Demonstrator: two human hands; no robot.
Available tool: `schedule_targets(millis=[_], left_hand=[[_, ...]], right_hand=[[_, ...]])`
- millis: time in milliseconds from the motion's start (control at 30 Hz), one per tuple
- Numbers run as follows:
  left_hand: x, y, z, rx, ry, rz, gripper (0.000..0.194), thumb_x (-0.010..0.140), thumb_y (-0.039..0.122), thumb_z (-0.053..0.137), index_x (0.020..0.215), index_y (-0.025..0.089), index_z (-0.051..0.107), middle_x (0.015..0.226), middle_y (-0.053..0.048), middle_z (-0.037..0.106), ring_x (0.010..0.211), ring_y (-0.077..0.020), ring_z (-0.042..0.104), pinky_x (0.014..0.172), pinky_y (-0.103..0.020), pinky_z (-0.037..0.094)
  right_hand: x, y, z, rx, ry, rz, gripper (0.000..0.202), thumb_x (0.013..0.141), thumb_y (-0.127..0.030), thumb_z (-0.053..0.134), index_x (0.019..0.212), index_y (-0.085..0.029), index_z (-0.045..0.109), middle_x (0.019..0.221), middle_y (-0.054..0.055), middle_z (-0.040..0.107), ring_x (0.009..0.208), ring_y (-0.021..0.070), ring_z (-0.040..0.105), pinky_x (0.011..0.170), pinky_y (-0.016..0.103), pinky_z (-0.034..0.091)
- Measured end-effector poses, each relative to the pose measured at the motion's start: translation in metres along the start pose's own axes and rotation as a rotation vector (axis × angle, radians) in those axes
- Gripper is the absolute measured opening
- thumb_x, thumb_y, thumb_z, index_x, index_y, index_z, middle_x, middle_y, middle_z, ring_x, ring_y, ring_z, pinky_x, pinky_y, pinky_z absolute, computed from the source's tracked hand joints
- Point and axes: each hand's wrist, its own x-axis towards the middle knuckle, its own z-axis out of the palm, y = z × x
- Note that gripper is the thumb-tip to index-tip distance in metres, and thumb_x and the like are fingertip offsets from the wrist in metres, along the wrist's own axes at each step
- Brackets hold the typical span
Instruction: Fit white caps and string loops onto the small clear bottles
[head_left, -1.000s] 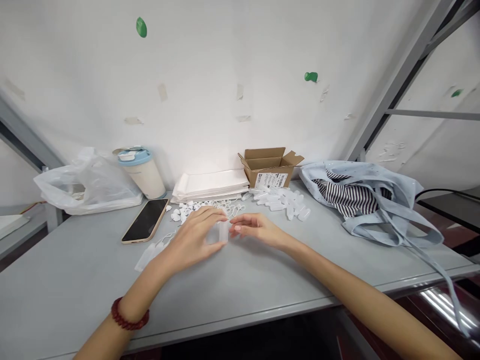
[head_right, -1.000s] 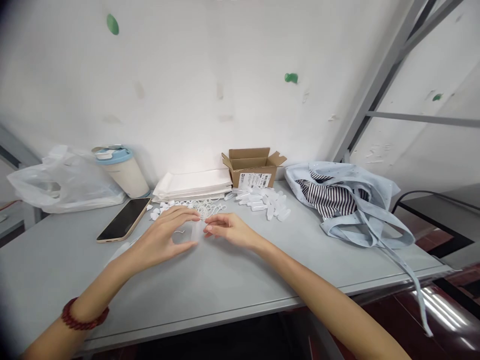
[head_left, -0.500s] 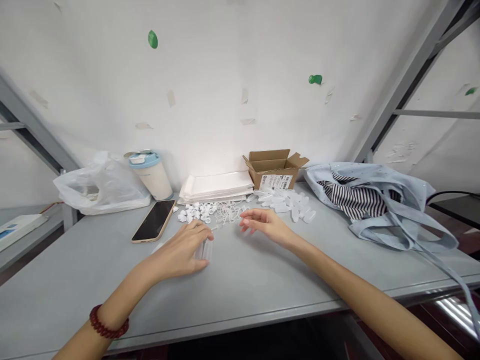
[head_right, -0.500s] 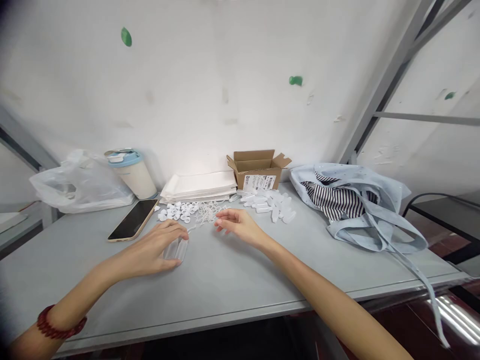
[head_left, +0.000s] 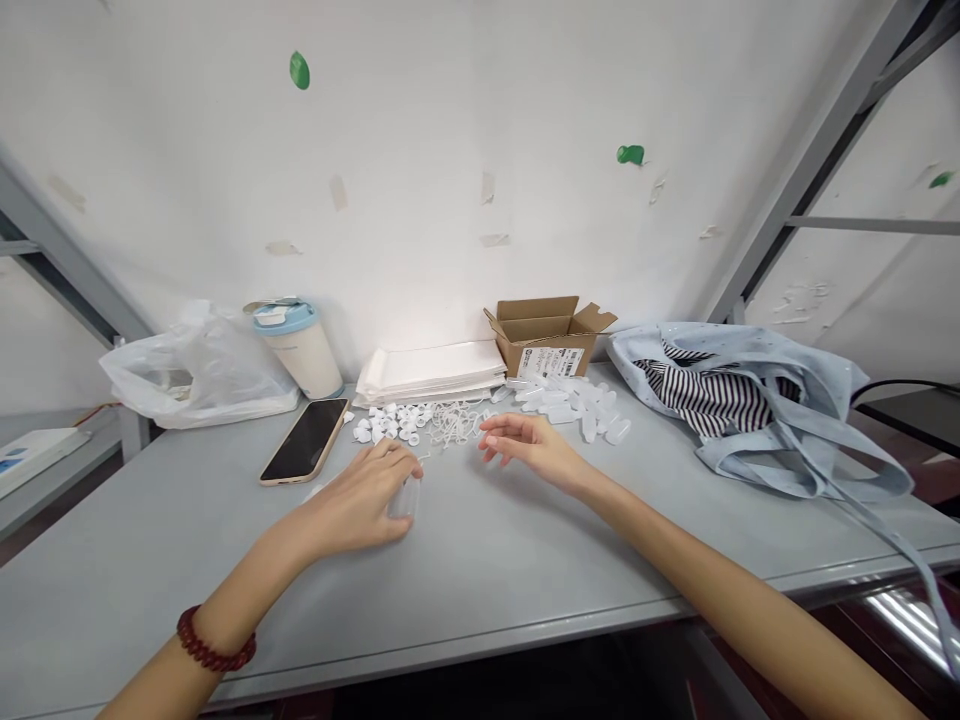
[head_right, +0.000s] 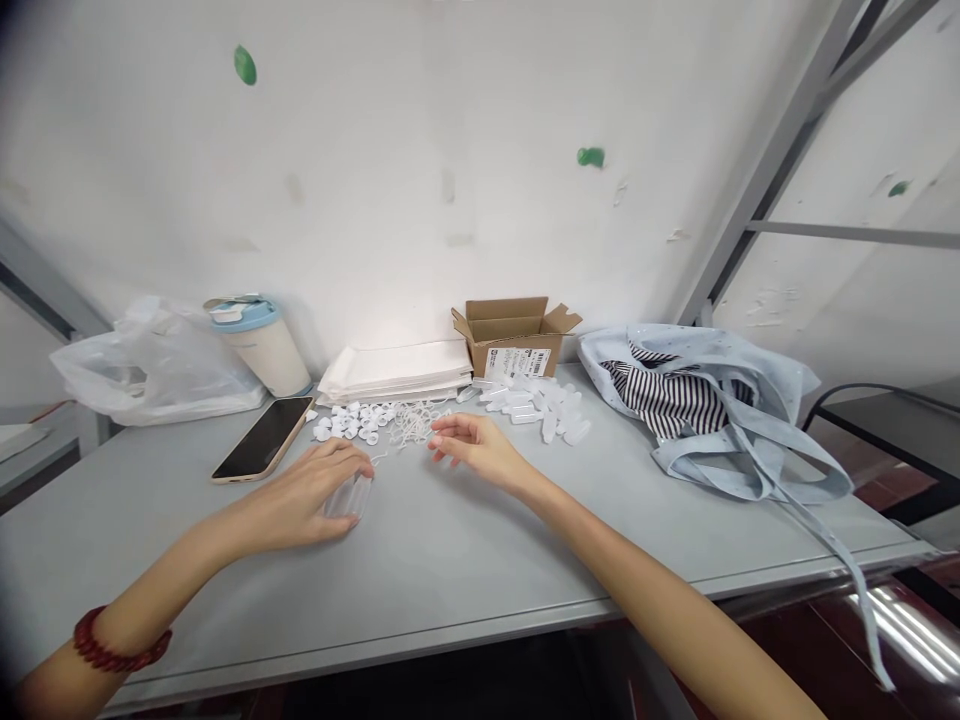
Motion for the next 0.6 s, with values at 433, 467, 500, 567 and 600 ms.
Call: schedule_targets(millis=[433, 467, 500, 567, 600], left_hand=[[-0.0027, 0.005, -0.0043, 0.022, -0.029, -0.029, 0.033, 0.07, 0.022, 0.053, 0.102, 0.021, 0.056, 0.105, -0.006, 0.059, 0.108, -0.0278, 0.046, 0.089, -0.038, 0.041], [-0.0028, 0.0048, -0.0042, 0.022, -0.03, -0.03, 0.032, 0.07, 0.022, 0.053, 0.102, 0.021, 0.057, 0.104, -0.006, 0.059, 0.108, -0.028, 0.046, 0.089, -0.038, 0.041], [-0.0028, 0.0044, -0.0038, 0.021, -0.031, -0.029, 0.032, 0.07, 0.022, 0.053, 0.102, 0.021, 0.056, 0.104, -0.006, 0.059, 0.107, -0.028, 0.046, 0.089, -0.038, 0.041], [-0.0029, 0.0028, -0.0025, 0.017, -0.029, -0.023, 0.031, 0.07, 0.022, 0.054, 0.101, 0.021, 0.056, 0.104, -0.006, 0.059, 0.108, -0.0281, 0.046, 0.089, -0.039, 0.04], [-0.003, 0.0018, -0.0017, 0.015, -0.028, -0.019, 0.031, 0.07, 0.022, 0.054, 0.101, 0.021, 0.056, 0.104, -0.006, 0.059, 0.108, -0.028, 0.046, 0.09, -0.039, 0.04]], right_hand=[[0.0, -0.0017, -0.0011, -0.02, -0.001, -0.007, 0.027, 0.078, -0.034, 0.066, 0.097, -0.016, 0.061, 0.09, 0.006, 0.067, 0.076, 0.0161, 0.066, 0.065, 0.029, 0.048], [0.0001, -0.0016, -0.0012, -0.021, 0.0, -0.005, 0.027, 0.078, -0.034, 0.066, 0.097, -0.016, 0.061, 0.09, 0.006, 0.067, 0.077, 0.0162, 0.066, 0.065, 0.029, 0.048], [0.0001, -0.0014, -0.0013, -0.021, 0.002, -0.002, 0.027, 0.078, -0.034, 0.066, 0.097, -0.016, 0.061, 0.09, 0.006, 0.067, 0.077, 0.0163, 0.066, 0.065, 0.029, 0.048], [0.0001, -0.0009, -0.0014, -0.018, 0.004, 0.0, 0.027, 0.077, -0.034, 0.066, 0.097, -0.016, 0.061, 0.089, 0.006, 0.067, 0.077, 0.0164, 0.066, 0.065, 0.029, 0.048], [0.0, -0.0007, -0.0014, -0.017, 0.004, 0.0, 0.027, 0.077, -0.034, 0.066, 0.097, -0.016, 0.061, 0.089, 0.006, 0.067, 0.077, 0.0164, 0.066, 0.065, 0.029, 0.048]])
